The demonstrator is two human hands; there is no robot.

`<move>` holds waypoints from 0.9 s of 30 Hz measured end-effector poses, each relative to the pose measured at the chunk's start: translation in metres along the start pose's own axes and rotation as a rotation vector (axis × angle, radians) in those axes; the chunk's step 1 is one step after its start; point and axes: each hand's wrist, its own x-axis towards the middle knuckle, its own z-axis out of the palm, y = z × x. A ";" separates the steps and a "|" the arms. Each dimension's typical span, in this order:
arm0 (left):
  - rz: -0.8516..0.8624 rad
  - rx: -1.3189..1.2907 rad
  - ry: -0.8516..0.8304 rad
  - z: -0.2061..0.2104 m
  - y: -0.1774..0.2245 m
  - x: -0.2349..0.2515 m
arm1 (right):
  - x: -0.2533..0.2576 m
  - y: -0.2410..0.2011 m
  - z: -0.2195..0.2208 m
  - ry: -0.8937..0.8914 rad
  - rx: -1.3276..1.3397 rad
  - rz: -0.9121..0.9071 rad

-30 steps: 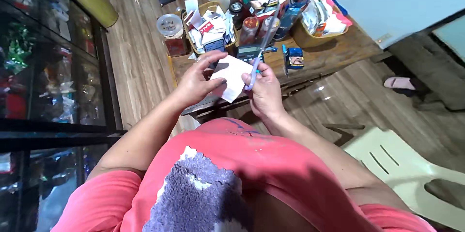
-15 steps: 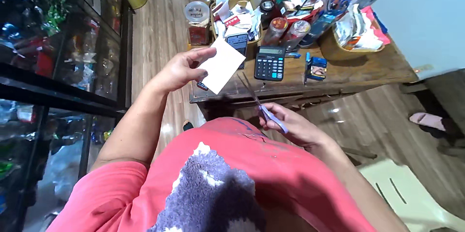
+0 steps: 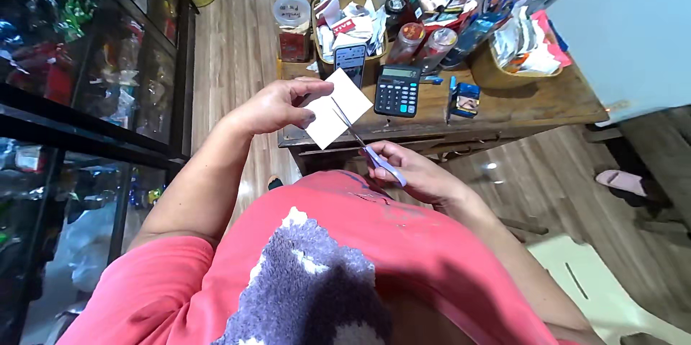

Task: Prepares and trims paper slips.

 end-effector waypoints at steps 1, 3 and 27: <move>0.004 -0.005 -0.003 -0.001 -0.001 0.000 | 0.001 0.000 0.000 -0.001 0.006 0.003; 0.014 -0.013 -0.007 -0.003 -0.001 0.000 | 0.002 -0.001 0.000 -0.003 0.005 0.006; 0.039 0.007 -0.040 -0.009 0.005 0.011 | -0.001 -0.010 0.004 0.109 -0.036 0.005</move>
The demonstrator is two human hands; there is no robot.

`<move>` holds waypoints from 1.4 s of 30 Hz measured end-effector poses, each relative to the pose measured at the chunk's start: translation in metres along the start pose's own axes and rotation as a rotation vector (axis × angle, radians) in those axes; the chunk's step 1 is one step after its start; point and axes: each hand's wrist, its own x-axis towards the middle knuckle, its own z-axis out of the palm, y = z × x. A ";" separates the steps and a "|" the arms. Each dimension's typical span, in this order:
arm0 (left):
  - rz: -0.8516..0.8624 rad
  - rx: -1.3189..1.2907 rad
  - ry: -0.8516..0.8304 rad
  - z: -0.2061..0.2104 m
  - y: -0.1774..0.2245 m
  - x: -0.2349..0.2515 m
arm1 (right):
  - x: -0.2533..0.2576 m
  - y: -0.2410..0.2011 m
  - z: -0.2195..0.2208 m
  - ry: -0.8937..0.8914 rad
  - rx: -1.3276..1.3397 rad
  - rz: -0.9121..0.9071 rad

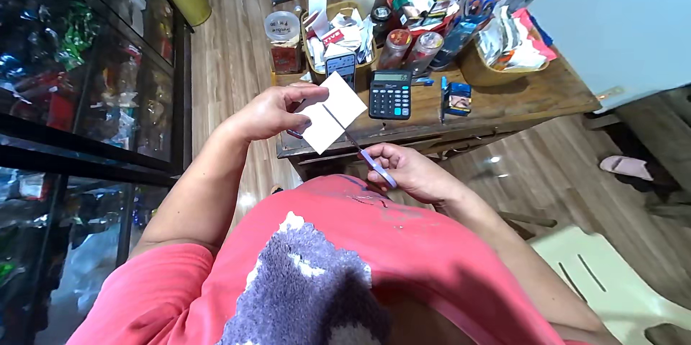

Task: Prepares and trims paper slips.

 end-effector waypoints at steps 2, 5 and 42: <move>-0.002 0.013 0.007 0.001 0.001 -0.001 | 0.000 -0.002 0.001 0.006 -0.029 0.010; -0.005 -0.006 0.012 0.001 0.000 -0.002 | 0.001 -0.004 0.001 0.011 -0.036 0.025; -0.122 -0.042 -0.154 -0.008 -0.012 0.011 | 0.009 -0.005 0.006 -0.035 -0.047 0.167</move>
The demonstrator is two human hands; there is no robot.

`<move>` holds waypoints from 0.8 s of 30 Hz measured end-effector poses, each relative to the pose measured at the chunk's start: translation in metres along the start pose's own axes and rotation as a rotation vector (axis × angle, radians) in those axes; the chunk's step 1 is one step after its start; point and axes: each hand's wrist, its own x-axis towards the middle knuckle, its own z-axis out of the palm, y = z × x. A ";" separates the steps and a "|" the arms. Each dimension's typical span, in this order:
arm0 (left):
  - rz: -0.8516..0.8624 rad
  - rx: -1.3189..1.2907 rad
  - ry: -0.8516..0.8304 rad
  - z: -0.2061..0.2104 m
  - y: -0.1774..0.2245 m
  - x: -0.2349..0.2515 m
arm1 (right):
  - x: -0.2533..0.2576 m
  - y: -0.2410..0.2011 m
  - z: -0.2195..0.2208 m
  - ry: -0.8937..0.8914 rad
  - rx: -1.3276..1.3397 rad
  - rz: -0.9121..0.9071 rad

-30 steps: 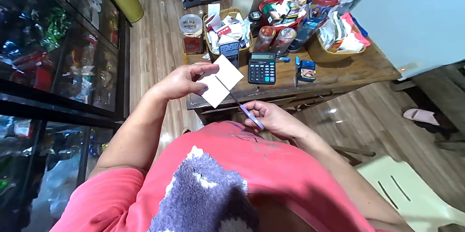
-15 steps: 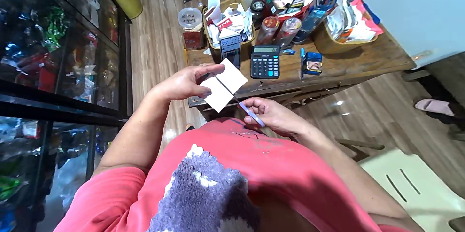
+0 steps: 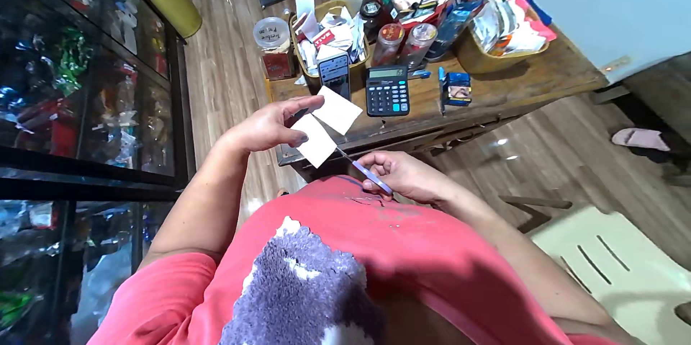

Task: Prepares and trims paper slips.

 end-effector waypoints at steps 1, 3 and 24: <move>-0.006 -0.006 0.031 -0.004 -0.002 0.003 | -0.002 0.001 -0.002 0.008 -0.025 0.018; -0.014 -0.016 0.114 -0.016 -0.009 0.011 | -0.008 0.007 -0.007 0.040 -0.053 0.037; -0.216 -0.036 0.546 -0.101 -0.055 0.157 | -0.091 0.083 0.009 0.515 0.257 0.044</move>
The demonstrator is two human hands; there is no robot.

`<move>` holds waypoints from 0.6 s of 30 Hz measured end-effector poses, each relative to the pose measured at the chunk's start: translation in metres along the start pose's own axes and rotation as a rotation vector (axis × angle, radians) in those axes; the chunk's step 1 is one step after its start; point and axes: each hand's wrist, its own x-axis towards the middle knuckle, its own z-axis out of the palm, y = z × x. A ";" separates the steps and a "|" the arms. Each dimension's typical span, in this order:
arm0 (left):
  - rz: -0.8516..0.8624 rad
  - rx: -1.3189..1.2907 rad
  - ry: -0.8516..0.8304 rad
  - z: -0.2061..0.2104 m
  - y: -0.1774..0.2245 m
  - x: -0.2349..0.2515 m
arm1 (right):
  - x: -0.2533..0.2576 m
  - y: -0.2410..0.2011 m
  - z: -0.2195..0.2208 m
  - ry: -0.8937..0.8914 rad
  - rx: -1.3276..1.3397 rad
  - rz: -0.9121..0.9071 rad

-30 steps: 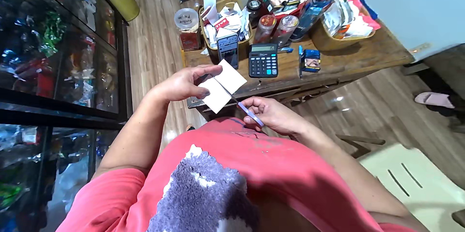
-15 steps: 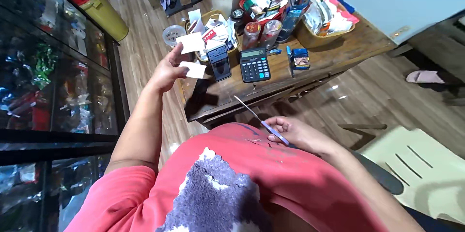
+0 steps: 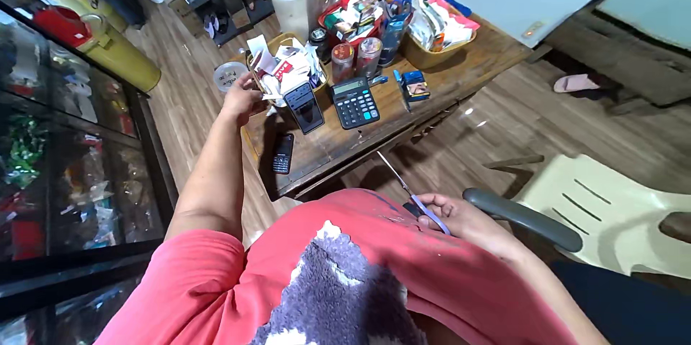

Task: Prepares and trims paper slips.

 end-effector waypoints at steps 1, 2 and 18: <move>0.026 0.012 0.049 0.001 0.000 0.004 | 0.000 0.000 0.000 0.006 0.000 0.000; 0.049 0.027 0.088 0.003 0.004 0.005 | 0.001 0.000 0.001 0.010 0.003 -0.002; 0.169 0.345 0.282 -0.028 -0.085 -0.064 | 0.056 0.000 -0.001 0.272 0.222 -0.019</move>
